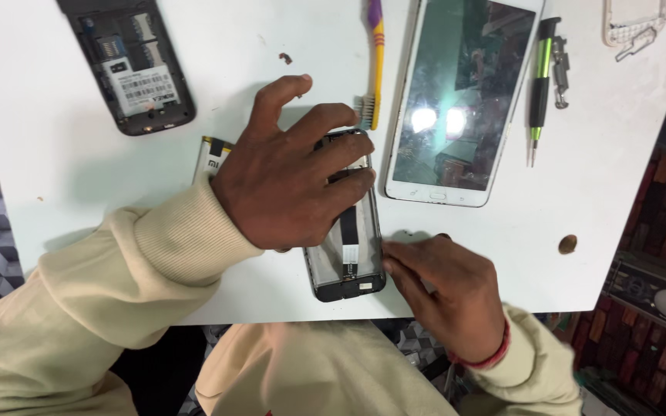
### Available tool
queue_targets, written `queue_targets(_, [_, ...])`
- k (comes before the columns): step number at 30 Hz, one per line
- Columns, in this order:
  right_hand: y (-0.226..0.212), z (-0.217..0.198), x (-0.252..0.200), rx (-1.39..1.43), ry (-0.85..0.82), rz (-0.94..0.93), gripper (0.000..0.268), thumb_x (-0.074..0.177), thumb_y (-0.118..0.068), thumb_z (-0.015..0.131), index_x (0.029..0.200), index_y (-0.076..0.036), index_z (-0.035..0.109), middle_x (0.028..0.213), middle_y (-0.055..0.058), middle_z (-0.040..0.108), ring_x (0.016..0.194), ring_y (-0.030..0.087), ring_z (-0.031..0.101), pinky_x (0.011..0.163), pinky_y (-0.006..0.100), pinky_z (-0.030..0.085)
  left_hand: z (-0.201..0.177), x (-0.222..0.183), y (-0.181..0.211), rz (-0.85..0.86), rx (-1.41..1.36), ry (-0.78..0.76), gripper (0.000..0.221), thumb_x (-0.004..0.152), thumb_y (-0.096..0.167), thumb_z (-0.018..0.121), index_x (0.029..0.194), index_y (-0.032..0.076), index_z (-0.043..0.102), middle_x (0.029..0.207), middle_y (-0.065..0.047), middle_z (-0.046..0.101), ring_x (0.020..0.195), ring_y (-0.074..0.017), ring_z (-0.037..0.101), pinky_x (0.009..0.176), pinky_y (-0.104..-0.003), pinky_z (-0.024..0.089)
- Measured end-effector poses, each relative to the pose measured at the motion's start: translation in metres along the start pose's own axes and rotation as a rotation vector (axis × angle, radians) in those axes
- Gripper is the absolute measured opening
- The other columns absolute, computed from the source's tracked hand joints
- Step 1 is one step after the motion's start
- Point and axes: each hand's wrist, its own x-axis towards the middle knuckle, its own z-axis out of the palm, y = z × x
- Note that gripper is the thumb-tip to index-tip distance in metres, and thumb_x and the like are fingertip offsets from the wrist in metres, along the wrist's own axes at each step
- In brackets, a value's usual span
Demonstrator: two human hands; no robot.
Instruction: The person uses a screwdriver to pry open the screen of a white smartphone and then proceeds to disassemble a black smartphone, removing screws and disconnecting internal ribbon cables.
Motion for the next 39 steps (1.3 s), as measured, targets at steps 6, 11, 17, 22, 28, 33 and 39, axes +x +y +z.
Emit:
queue_targets(6, [-0.012,0.025,-0.019,-0.116,0.228,-0.093,0.028,0.083,0.007,0.078,0.111,0.003,0.072,0.089,0.012,0.070,0.074,0.023,0.065,0.063,0.033,0.051,0.000,0.000,0.000,-0.014,-0.012,-0.010,0.009,0.094,0.015,0.072,0.100,0.014,0.079,0.122,-0.001,0.071,0.130,-0.0234,0.058,0.121,-0.059,0.027])
queue_targets(11, [-0.015,0.037,-0.033,-0.164,0.291,-0.015,0.034,0.078,0.013,0.075,0.109,0.001,0.073,0.090,0.010,0.071,0.078,0.022,0.063,0.068,0.033,0.050,0.001,0.000,0.000,-0.011,-0.011,-0.006,0.007,0.097,0.015,0.072,0.101,0.014,0.078,0.119,-0.001,0.070,0.131,-0.0238,0.057,0.122,-0.058,0.026])
queue_targets(17, [-0.016,0.045,-0.038,-0.145,0.335,-0.009,0.037,0.075,0.019,0.067,0.107,0.000,0.071,0.093,0.009,0.071,0.084,0.024,0.064,0.077,0.035,0.049,0.003,-0.002,0.000,-0.010,-0.022,-0.003,0.007,0.096,0.015,0.073,0.101,0.013,0.078,0.119,-0.001,0.070,0.132,-0.0239,0.057,0.122,-0.059,0.026])
queue_targets(22, [-0.015,0.047,-0.037,-0.157,0.326,0.000,0.035,0.076,0.018,0.070,0.105,-0.001,0.071,0.093,0.008,0.070,0.084,0.024,0.062,0.078,0.035,0.047,0.003,-0.002,-0.001,-0.006,-0.031,-0.002,0.008,0.095,0.014,0.072,0.101,0.012,0.078,0.118,-0.001,0.070,0.131,-0.0240,0.057,0.122,-0.059,0.027])
queue_targets(28, [-0.014,0.049,-0.038,-0.160,0.346,0.034,0.037,0.075,0.020,0.066,0.105,-0.001,0.071,0.094,0.008,0.069,0.085,0.024,0.062,0.077,0.034,0.048,0.004,-0.002,-0.001,-0.006,-0.046,0.008,0.007,0.096,0.014,0.073,0.101,0.012,0.077,0.117,-0.001,0.070,0.130,-0.0234,0.057,0.122,-0.059,0.028])
queue_targets(33, [-0.011,0.051,-0.039,-0.186,0.344,0.012,0.039,0.073,0.020,0.066,0.106,-0.002,0.071,0.093,0.008,0.069,0.083,0.023,0.061,0.076,0.034,0.047,0.004,-0.002,-0.001,-0.006,-0.049,0.000,0.008,0.094,0.013,0.073,0.101,0.012,0.078,0.118,-0.001,0.070,0.129,-0.0233,0.058,0.122,-0.059,0.027])
queue_targets(39, [-0.009,0.052,-0.039,-0.195,0.343,-0.040,0.041,0.071,0.020,0.066,0.105,-0.003,0.070,0.092,0.005,0.068,0.082,0.021,0.061,0.077,0.035,0.044,0.003,-0.002,-0.001,-0.006,-0.053,0.003,0.012,0.091,0.013,0.073,0.101,0.011,0.078,0.117,-0.002,0.071,0.123,-0.0225,0.060,0.122,-0.059,0.027])
